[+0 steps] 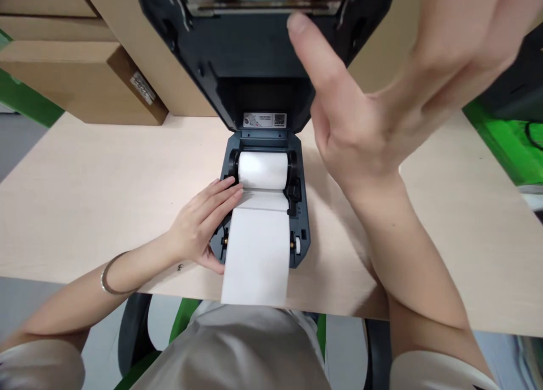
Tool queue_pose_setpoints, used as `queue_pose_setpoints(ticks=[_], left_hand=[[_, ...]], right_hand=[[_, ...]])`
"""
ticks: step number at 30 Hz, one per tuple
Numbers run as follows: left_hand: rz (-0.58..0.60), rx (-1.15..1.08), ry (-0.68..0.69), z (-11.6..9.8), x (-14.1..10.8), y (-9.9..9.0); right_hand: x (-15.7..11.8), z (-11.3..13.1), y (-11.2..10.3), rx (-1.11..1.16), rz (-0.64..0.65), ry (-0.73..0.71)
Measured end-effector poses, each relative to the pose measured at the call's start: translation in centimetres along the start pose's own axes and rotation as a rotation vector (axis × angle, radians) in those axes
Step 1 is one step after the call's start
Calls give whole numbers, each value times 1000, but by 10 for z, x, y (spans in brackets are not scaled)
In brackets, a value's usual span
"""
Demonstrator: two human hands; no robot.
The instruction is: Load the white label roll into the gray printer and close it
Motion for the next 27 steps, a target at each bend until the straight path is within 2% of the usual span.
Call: queue_pose_setpoints(ticks=[2, 4, 7, 12, 15, 22, 27], left_hand=[[-7, 8, 8, -1, 0, 0], [-10, 3, 9, -1, 0, -1], [-14, 6, 16, -3, 2, -2], [9, 1, 15, -2, 2, -2], [14, -3, 11, -1, 2, -1], [-5, 26, 34, -3, 0, -1], [-34, 83, 36, -2, -1, -6]], right_hand=[[-4, -2, -5, -305, -20, -70], [-4, -2, -3, -453, -23, -156], [-1, -6, 11, -361, 0, -202], [-1, -22, 57, -115, 198, -155], [-5, -27, 72, -52, 241, -121], [-6, -27, 80, -42, 255, -115], [-3, -16, 62, -132, 217, -35]])
Point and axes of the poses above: each hand's wrist, its own x-axis towards the middle knuckle, its own y-axis out of the palm, z = x × y, the point moved 9 cm from there along x, towards the middle knuckle, and after that the axes turned 8 degrees about -y, right-handed, at the moved point
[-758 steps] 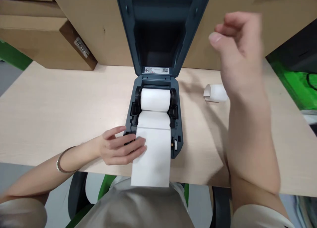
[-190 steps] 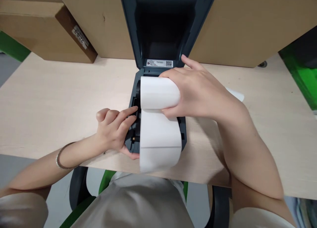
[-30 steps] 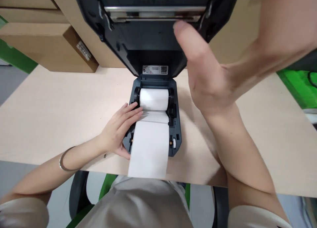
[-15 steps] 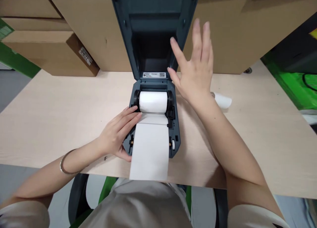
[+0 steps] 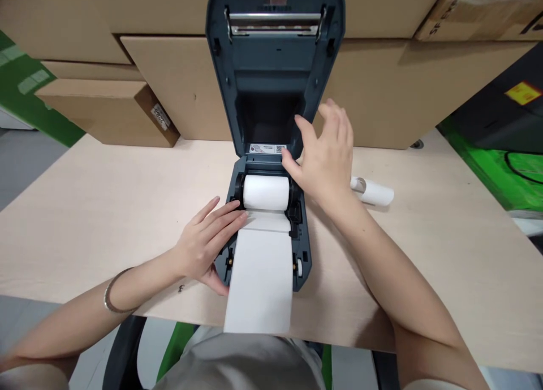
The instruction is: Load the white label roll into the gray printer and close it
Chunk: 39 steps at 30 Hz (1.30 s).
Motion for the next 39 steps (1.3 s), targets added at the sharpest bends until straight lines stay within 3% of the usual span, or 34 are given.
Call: queue_pose_setpoints(ticks=[3, 6, 10, 16, 23, 28, 31, 34, 36, 39], left_hand=[[-12, 19, -3, 5, -1, -4], [-3, 94, -37, 10, 0, -6], [14, 212, 5, 4, 3, -7], [-40, 316, 37, -2, 6, -8], [-63, 294, -12, 3, 0, -2], [-91, 235, -37, 6, -2, 0], [-52, 180, -44, 11, 0, 5], [-10, 67, -30, 14, 3, 9], [-18, -2, 5, 14, 4, 9], [-17, -39, 37, 15, 4, 10]], right_hand=[[-3, 13, -18, -52, -33, 22], [-7, 37, -23, 13, -12, -127], [-19, 62, -1, 180, 161, -348], [-29, 69, 34, 191, 341, -445], [-20, 72, 30, 163, 265, -444], [-15, 69, -9, 211, 109, -416], [-14, 57, -46, 261, 57, -397], [-17, 24, -78, 271, 58, -341], [-20, -11, -85, 215, 103, -274], [-22, -70, -71, 96, 200, -148]])
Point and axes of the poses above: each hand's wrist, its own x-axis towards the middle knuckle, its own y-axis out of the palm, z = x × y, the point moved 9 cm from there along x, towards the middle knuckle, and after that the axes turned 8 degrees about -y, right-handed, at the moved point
